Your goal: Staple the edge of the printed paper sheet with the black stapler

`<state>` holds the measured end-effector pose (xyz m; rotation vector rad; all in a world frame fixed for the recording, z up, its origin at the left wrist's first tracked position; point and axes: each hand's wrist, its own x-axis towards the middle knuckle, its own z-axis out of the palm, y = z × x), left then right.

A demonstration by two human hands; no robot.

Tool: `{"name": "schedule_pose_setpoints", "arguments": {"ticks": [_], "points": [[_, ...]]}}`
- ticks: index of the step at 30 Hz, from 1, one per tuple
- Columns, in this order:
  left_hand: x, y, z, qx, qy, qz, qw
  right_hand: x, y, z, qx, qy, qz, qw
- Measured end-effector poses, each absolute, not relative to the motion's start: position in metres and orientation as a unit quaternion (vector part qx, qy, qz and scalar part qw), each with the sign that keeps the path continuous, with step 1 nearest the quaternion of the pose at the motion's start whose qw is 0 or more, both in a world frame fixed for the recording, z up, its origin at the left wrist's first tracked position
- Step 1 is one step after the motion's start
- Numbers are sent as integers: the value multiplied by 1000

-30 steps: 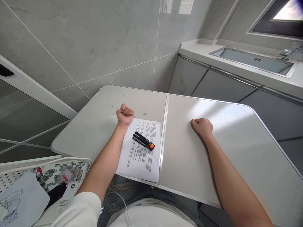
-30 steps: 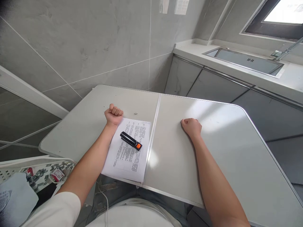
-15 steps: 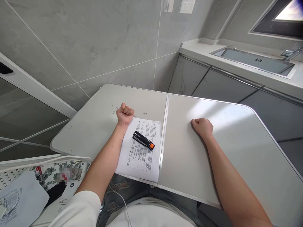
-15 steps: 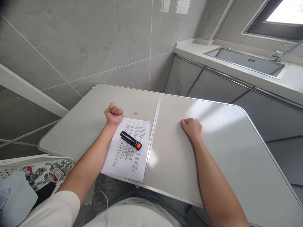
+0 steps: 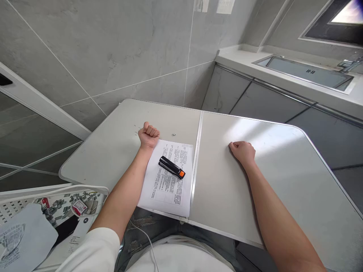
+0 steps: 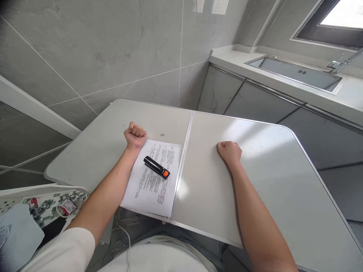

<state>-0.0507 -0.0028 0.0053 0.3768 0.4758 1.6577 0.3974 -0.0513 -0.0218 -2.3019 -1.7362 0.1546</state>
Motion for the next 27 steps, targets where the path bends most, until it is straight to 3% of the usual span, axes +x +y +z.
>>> {"name": "schedule_pose_setpoints", "arguments": {"ticks": [10, 27], "points": [[-49, -2, 7, 186, 209, 715, 641, 399, -51, -23, -790, -596, 60, 133], [-28, -5, 5, 460, 279, 609, 582, 399, -51, -24, -785, -600, 59, 142]]}}
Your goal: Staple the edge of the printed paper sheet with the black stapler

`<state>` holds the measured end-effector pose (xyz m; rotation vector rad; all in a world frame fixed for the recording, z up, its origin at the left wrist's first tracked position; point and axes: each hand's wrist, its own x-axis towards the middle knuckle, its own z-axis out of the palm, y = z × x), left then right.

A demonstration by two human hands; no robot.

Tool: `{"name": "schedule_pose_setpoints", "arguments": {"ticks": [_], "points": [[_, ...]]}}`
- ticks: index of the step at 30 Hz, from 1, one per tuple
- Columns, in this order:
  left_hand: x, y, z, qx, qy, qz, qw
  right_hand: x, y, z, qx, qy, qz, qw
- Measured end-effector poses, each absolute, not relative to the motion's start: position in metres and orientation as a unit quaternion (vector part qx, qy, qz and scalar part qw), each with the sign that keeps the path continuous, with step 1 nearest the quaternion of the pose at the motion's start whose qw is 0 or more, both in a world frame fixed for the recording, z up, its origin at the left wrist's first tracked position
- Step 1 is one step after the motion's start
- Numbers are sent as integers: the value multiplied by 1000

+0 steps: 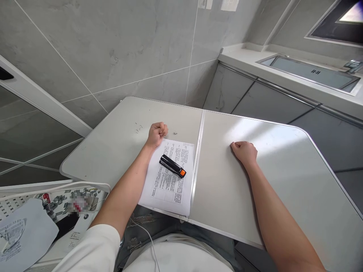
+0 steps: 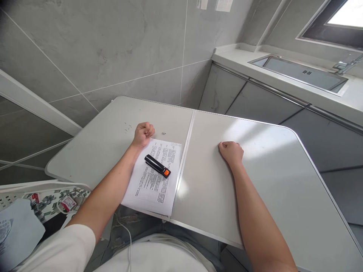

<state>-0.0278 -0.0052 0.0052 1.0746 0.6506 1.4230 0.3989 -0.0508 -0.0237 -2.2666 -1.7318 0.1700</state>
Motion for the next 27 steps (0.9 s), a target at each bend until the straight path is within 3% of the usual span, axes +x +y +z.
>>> {"name": "schedule_pose_setpoints", "arguments": {"ticks": [17, 27], "points": [[-18, -7, -1, 569, 298, 594, 485, 397, -54, -20, -790, -596, 61, 132], [-19, -7, -2, 536, 309, 591, 518, 396, -54, -20, -790, -596, 59, 132]]}}
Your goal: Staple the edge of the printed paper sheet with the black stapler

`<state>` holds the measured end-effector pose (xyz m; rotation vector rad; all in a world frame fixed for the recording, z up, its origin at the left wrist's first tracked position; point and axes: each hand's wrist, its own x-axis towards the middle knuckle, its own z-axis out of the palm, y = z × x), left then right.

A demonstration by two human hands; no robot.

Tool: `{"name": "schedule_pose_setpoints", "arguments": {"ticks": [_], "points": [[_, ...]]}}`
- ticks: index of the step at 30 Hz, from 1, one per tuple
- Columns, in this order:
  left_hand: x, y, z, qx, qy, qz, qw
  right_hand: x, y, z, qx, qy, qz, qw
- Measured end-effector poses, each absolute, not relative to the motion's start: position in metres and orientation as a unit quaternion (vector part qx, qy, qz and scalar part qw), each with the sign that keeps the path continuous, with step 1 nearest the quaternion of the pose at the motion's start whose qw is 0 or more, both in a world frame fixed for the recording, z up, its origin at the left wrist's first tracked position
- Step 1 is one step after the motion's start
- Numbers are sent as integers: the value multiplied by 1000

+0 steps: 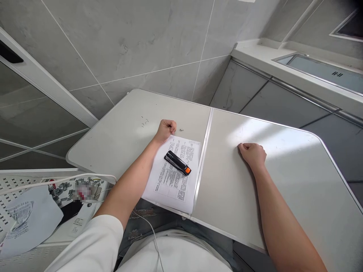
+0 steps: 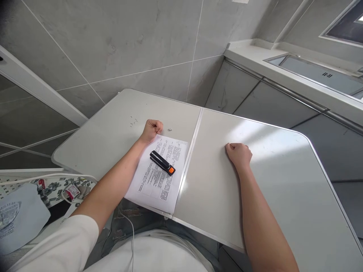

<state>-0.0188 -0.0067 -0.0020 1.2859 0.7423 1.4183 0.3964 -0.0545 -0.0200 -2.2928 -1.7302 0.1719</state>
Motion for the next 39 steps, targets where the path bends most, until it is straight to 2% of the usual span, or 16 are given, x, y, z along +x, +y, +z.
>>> {"name": "schedule_pose_setpoints", "arguments": {"ticks": [27, 39], "points": [[-19, -6, -1, 467, 297, 622, 553, 397, -54, -21, -790, -596, 58, 128], [-21, -5, -2, 505, 291, 625, 519, 397, -55, -21, -789, -597, 58, 134]]}}
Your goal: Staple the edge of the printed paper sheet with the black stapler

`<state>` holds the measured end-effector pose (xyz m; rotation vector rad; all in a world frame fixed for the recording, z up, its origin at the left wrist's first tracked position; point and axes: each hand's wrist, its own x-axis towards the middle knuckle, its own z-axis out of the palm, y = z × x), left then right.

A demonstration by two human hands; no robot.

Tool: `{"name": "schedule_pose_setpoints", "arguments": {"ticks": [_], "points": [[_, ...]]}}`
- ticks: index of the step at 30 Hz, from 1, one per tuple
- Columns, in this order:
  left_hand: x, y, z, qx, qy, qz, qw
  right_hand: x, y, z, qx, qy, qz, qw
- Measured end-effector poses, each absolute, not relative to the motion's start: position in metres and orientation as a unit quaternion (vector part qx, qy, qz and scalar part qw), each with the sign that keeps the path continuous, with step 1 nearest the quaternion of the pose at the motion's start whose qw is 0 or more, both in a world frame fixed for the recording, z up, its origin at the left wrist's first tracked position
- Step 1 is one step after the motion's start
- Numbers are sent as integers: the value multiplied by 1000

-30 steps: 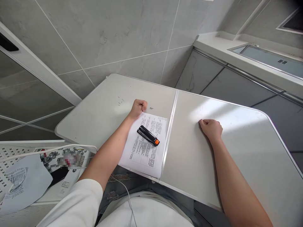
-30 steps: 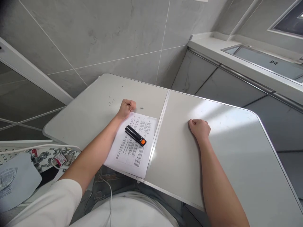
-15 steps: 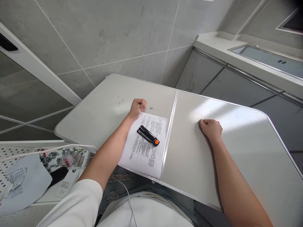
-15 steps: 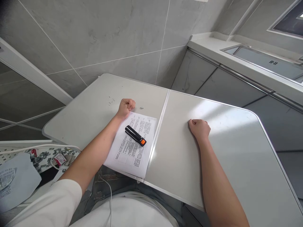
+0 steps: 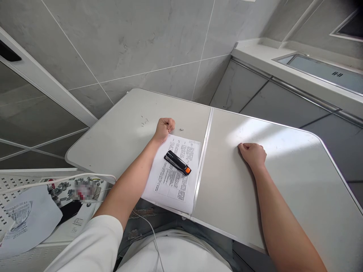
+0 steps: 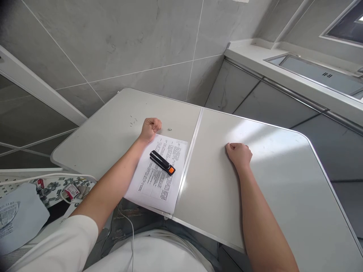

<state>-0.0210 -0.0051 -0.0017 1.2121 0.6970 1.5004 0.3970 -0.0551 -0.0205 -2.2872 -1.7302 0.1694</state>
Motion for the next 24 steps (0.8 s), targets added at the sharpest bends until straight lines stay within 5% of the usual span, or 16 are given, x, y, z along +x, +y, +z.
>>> {"name": "schedule_pose_setpoints", "arguments": {"ticks": [14, 21, 24], "points": [[-2, -12, -9, 868, 366, 246, 228, 396, -54, -21, -790, -597, 53, 131], [1, -14, -8, 886, 365, 186, 219, 394, -56, -23, -782, -602, 57, 152], [4, -17, -6, 888, 371, 168, 216, 376, -61, -20, -752, -614, 77, 225]]}}
